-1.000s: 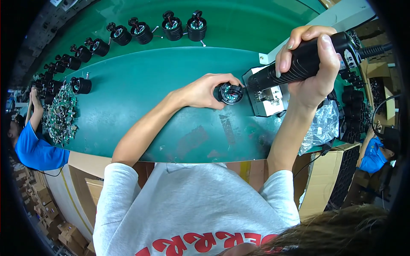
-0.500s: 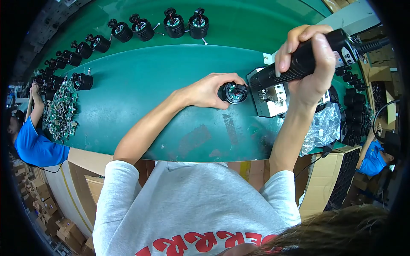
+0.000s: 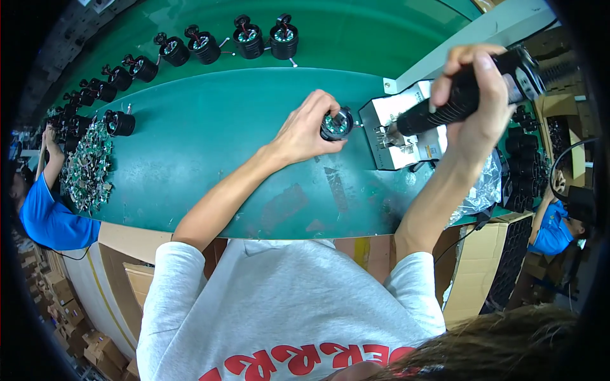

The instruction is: Applying a handheld tool, such as a soldering iron or heat gun, to electronic components on an assembly line.

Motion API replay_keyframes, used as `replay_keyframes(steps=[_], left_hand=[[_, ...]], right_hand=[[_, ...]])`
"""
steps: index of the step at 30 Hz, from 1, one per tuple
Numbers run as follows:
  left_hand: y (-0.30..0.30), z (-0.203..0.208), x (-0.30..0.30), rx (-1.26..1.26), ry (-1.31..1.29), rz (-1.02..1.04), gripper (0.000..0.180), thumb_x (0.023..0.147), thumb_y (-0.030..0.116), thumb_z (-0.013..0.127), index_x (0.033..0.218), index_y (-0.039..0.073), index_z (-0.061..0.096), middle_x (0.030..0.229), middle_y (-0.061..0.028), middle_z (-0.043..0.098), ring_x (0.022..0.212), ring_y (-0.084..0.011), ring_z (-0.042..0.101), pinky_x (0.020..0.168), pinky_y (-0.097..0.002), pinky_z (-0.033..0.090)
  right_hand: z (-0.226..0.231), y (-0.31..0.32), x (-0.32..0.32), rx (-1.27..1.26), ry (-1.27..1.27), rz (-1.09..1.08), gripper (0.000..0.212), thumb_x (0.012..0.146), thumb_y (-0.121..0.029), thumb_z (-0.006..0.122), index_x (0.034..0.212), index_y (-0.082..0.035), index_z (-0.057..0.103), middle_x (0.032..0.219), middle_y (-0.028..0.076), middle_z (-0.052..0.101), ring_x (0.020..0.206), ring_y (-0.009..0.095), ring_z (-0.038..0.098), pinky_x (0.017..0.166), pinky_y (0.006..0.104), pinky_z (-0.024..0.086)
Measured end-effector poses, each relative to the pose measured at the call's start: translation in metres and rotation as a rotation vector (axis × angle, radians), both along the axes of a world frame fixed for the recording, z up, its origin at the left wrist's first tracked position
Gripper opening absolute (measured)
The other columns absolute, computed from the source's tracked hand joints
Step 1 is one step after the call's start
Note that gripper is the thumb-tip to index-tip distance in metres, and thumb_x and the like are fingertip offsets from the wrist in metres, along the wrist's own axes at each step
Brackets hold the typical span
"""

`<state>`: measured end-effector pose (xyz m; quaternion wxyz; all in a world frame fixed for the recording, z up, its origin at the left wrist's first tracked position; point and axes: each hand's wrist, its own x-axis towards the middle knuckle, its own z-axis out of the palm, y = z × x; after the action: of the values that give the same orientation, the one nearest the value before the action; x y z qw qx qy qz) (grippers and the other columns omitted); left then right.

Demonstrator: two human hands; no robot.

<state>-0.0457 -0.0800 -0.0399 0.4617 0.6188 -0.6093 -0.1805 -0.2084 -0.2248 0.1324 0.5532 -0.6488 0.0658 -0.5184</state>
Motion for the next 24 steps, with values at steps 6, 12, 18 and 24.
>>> replay_keyframes(steps=[6,12,18,24], left_hand=[[-0.001,-0.001,-0.005,-0.016,-0.090,0.150,0.045,0.069,0.012,0.083,0.098,0.011,0.048,0.099,-0.0051,0.051,0.089,-0.0248,0.055,0.077,-0.0358,0.048],[-0.003,-0.003,-0.007,-0.063,-0.111,0.175,0.046,0.068,0.013,0.085,0.099,0.009,0.051,0.101,-0.0065,0.055,0.085,-0.0236,0.057,0.072,-0.0342,0.049],[-0.001,-0.003,-0.006,-0.050,-0.093,0.170,0.046,0.068,0.013,0.085,0.099,0.008,0.052,0.103,-0.0073,0.057,0.083,-0.0239,0.058,0.071,-0.0340,0.049],[0.000,-0.002,-0.006,-0.059,-0.091,0.168,0.046,0.067,0.013,0.085,0.099,0.008,0.052,0.103,-0.0075,0.057,0.084,-0.0242,0.058,0.071,-0.0342,0.049]], right_hand=[[-0.008,0.007,0.020,0.125,-0.126,0.321,0.027,0.101,-0.023,0.043,0.103,0.001,0.055,0.087,0.017,0.061,0.044,0.018,0.054,0.039,0.0262,0.043],[-0.015,0.014,0.032,0.071,-0.190,0.345,0.028,0.102,-0.023,0.039,0.104,0.000,0.054,0.089,0.018,0.060,0.046,0.018,0.055,0.040,0.0270,0.044],[-0.020,0.011,0.033,0.085,-0.182,0.333,0.028,0.102,-0.023,0.038,0.104,0.000,0.054,0.090,0.018,0.060,0.046,0.018,0.055,0.041,0.0274,0.044],[-0.020,0.012,0.035,0.078,-0.142,0.297,0.028,0.102,-0.023,0.037,0.104,0.000,0.053,0.089,0.017,0.060,0.046,0.018,0.055,0.041,0.0270,0.044]])
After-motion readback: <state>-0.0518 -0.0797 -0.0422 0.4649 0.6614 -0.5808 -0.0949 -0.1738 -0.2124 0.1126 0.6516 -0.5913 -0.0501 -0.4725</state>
